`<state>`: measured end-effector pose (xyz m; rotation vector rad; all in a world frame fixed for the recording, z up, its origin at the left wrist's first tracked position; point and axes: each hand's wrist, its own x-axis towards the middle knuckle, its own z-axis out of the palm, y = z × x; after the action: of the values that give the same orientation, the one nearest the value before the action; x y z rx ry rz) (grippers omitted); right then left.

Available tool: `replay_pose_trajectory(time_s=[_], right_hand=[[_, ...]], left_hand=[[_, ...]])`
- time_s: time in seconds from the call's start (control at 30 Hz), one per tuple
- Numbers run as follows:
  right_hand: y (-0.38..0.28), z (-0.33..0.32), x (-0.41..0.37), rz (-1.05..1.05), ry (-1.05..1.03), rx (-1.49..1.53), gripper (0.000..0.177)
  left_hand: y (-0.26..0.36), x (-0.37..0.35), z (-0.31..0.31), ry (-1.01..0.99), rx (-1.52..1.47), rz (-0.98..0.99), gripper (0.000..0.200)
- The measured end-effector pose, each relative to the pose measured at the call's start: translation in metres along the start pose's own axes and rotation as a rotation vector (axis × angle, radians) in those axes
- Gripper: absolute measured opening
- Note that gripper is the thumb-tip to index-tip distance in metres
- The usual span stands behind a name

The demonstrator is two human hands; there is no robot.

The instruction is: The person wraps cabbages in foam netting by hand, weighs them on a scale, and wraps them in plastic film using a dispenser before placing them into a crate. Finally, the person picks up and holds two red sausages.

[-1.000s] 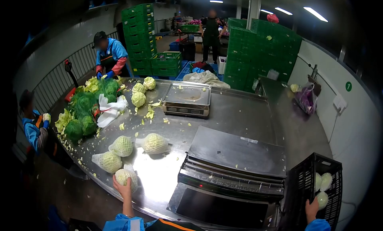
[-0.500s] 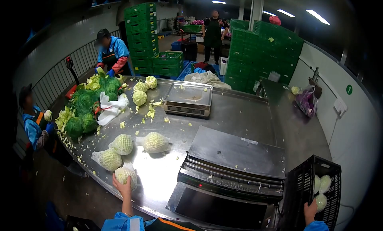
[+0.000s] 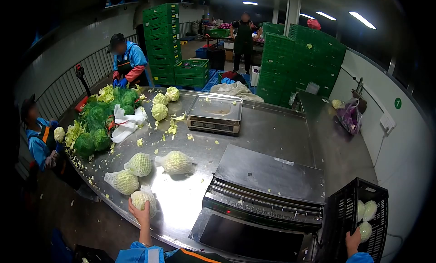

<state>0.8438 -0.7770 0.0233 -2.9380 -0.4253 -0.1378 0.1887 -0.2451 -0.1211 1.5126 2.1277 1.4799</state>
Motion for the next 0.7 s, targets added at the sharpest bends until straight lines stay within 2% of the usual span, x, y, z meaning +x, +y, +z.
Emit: replay_pose_trajectory(time_s=[0.13, 0.27, 0.37, 0.43, 0.53, 0.63, 0.67, 0.7], right_hand=[[0.014, 0.011, 0.006, -0.059, 0.047, 0.018, 0.058], [0.007, 0.006, 0.004, -0.019, 0.037, -0.032, 0.057], [0.017, 0.013, 0.007, -0.043, 0.085, -0.079, 0.056], [0.045, 0.038, 0.018, -0.097, 0.183, -0.096, 0.055], [0.021, 0.021, 0.008, -0.053, 0.115, -0.020, 0.055], [-0.018, -0.014, -0.011, -0.035, -0.060, 0.121, 0.055], [-0.016, -0.007, -0.012, 0.002, 0.024, 0.012, 0.057], [-0.012, 0.000, -0.010, 0.027, 0.062, -0.056, 0.058]], left_hand=[[-0.004, -0.001, 0.002, 0.005, 0.004, 0.015, 0.085], [-0.001, 0.003, -0.001, -0.036, 0.003, -0.011, 0.087], [-0.002, 0.025, -0.009, -0.173, -0.074, -0.167, 0.088], [-0.039, 0.049, -0.010, -0.327, -0.325, -0.340, 0.083], [-0.015, 0.052, -0.041, -0.397, -0.777, -0.630, 0.072], [-0.017, 0.025, -0.049, -0.508, -1.456, -0.853, 0.064], [0.005, 0.015, -0.057, -0.578, -1.536, -0.774, 0.060], [0.026, 0.010, -0.065, -0.614, -1.526, -0.796, 0.060]])
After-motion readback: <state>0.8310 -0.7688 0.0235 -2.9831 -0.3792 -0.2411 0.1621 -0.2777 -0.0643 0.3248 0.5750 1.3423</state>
